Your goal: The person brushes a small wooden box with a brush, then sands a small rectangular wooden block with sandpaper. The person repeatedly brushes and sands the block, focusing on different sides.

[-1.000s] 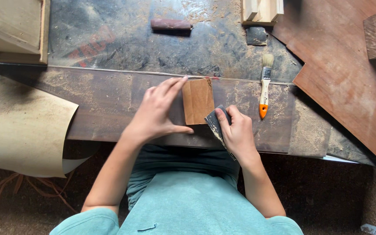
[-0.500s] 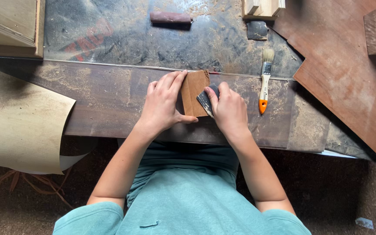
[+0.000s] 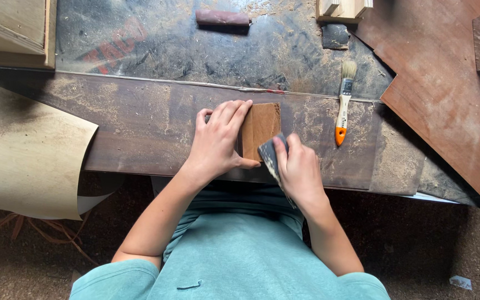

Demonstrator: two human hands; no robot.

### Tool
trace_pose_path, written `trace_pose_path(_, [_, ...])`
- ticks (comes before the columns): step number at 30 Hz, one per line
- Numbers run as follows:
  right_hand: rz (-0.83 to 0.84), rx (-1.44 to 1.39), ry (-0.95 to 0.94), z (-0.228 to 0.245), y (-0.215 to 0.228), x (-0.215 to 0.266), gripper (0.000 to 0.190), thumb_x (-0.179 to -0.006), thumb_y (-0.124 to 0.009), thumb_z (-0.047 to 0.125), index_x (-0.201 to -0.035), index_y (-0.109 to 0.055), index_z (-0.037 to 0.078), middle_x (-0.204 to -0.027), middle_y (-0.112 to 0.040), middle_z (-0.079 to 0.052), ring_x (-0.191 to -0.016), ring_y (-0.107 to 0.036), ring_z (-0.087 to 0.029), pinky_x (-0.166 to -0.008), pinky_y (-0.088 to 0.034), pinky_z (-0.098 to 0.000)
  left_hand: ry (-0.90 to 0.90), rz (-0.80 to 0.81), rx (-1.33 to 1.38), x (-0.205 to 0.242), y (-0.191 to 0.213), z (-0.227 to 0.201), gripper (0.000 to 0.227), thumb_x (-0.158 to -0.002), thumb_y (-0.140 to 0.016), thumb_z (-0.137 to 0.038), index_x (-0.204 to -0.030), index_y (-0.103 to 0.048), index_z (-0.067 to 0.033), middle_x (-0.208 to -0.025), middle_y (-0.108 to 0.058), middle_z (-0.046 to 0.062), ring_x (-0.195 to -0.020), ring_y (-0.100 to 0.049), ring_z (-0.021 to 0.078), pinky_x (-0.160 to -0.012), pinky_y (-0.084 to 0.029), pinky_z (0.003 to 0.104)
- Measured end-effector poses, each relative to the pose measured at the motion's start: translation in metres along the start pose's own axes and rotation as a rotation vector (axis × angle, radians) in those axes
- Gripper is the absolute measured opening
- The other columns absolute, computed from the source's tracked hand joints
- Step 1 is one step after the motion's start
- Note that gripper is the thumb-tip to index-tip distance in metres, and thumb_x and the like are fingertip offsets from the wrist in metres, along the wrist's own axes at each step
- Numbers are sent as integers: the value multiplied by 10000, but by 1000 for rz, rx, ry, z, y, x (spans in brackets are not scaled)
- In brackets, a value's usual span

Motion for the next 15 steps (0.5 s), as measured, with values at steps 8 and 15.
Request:
trace_pose_path(8, [-134, -41, 117, 4, 16, -21, 382, -1096, -570, 323, -912, -545, -10, -819, -661, -271, -793, -637, -512, -632, -480, -555, -25, -1, 48, 1, -3, 3, 1297, -416, -954, -581, -1479, -425, -59, -1401, -524, 118, -1351, -472, 294, -1052, -339, 539])
trace_pose_path(15, [-157, 83, 116, 8, 4, -56, 351, -1081, -574, 326, -932, -583, 8, -831, -688, -264, -788, -654, -513, -639, -498, -578, -14, 1, 57, 2, -1, 4, 1288, -424, -958, -559, -1489, -424, -71, -1413, -527, 102, -1353, -473, 282, -1067, -338, 534])
Point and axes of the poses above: each hand's wrist, its own x-axis away from the middle knuckle, its own y-axis out of the back of the hand, z = x × y, the point moved 4 cm from there along -x, towards the middle knuckle
